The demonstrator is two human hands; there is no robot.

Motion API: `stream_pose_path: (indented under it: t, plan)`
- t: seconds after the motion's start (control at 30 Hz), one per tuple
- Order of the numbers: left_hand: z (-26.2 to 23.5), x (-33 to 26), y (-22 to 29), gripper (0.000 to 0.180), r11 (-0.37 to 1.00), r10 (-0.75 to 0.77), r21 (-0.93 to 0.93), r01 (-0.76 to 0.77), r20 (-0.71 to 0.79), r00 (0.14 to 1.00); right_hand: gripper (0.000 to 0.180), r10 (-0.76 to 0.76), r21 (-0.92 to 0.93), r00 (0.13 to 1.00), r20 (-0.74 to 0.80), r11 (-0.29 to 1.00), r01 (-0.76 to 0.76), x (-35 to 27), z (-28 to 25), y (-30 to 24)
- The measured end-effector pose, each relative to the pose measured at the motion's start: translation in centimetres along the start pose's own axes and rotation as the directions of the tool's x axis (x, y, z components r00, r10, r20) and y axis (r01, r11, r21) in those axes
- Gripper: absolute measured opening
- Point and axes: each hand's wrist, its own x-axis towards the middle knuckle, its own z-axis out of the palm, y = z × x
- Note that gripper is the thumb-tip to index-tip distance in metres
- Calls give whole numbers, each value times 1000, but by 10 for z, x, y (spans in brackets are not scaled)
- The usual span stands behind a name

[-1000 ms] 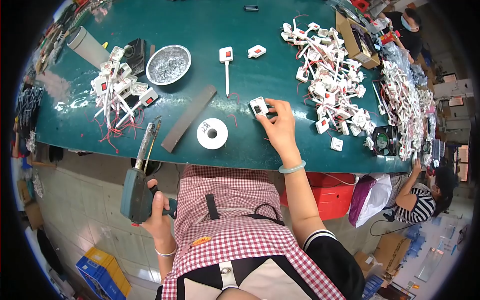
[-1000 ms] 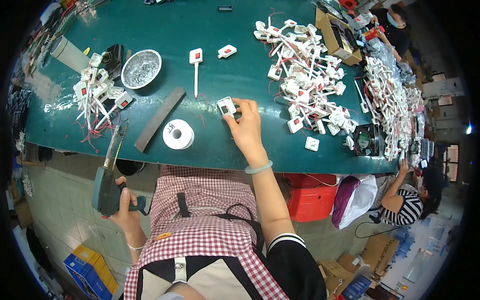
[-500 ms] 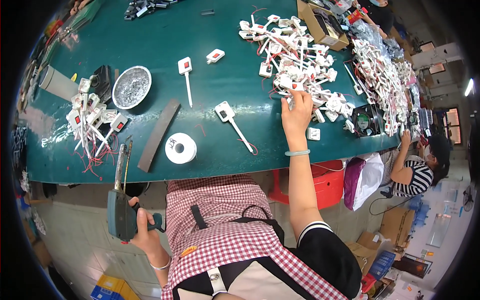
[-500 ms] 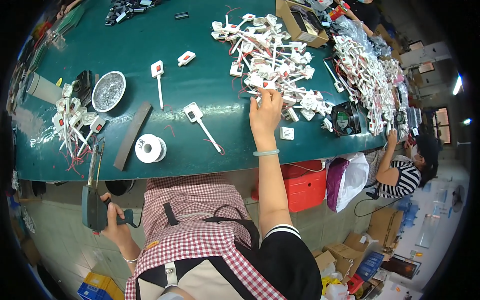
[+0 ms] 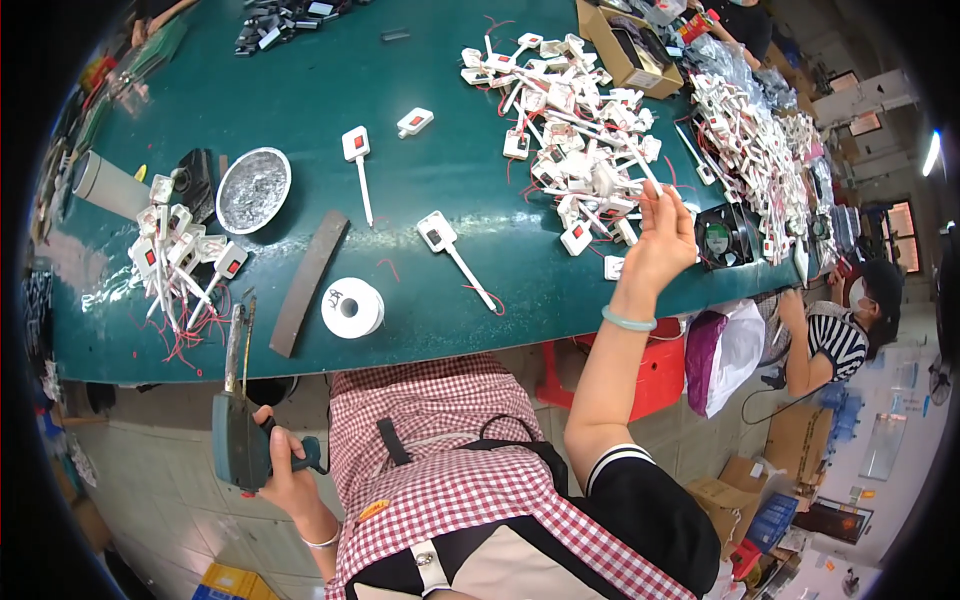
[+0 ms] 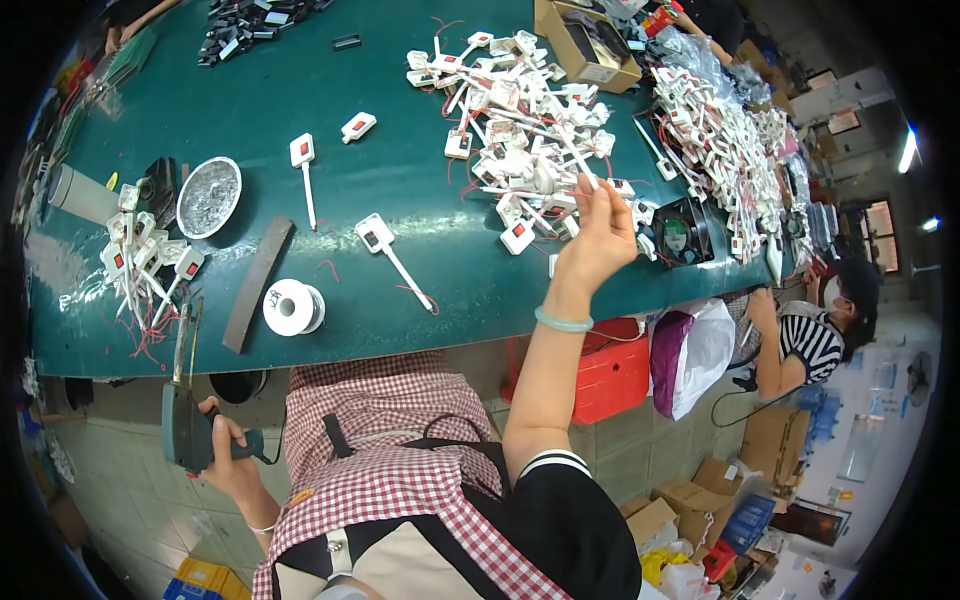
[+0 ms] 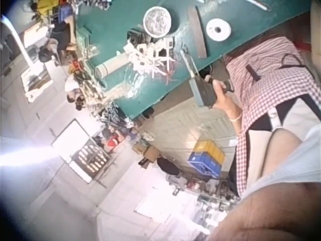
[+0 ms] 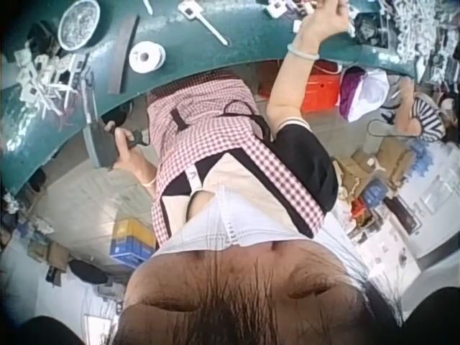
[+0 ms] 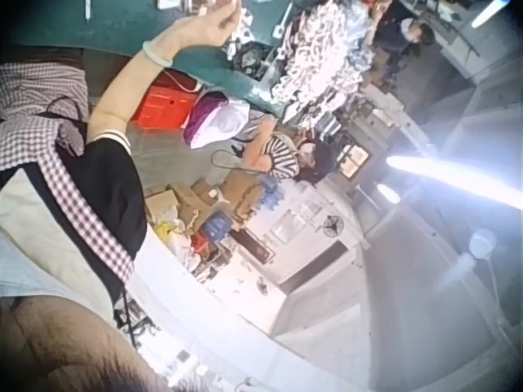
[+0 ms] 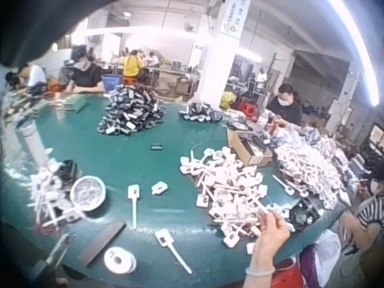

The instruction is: The person solders electrical wires and components into plastic casings using a handheld soldering iron and assembles the switch housings by hand.

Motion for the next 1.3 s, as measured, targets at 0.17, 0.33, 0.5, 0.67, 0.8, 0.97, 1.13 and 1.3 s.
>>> stream_pose_path:
  t: [0.17,0.33,0.5,0.67,0.8,0.97,1.13,1.3]
  plan:
    - [5,0,1,36,998,-60,-6,60,43,997,15,-7,43,993,117,999,2,-10,0,-12]
    - [14,0,7,35,998,-55,-29,56,55,997,12,183,111,953,242,970,-214,-20,6,-9]
    - [9,-3,2,35,998,-48,-27,48,34,998,11,495,-76,850,182,868,-490,-40,-14,28]
    - [6,-4,3,37,998,-64,-20,64,22,998,23,351,-661,905,239,742,-113,-60,-43,48]
    - [5,0,2,41,998,-62,10,62,48,997,28,-311,-715,787,533,332,615,-69,-13,23]
    - [8,0,1,35,998,-59,3,59,62,996,24,-33,-607,694,720,456,651,-55,14,52]
    - [11,-4,3,38,998,-60,15,60,42,997,19,81,-666,663,744,24,745,-62,32,76]
    - [7,-3,0,40,997,-77,-26,78,34,996,22,32,-655,655,755,82,751,-66,34,72]
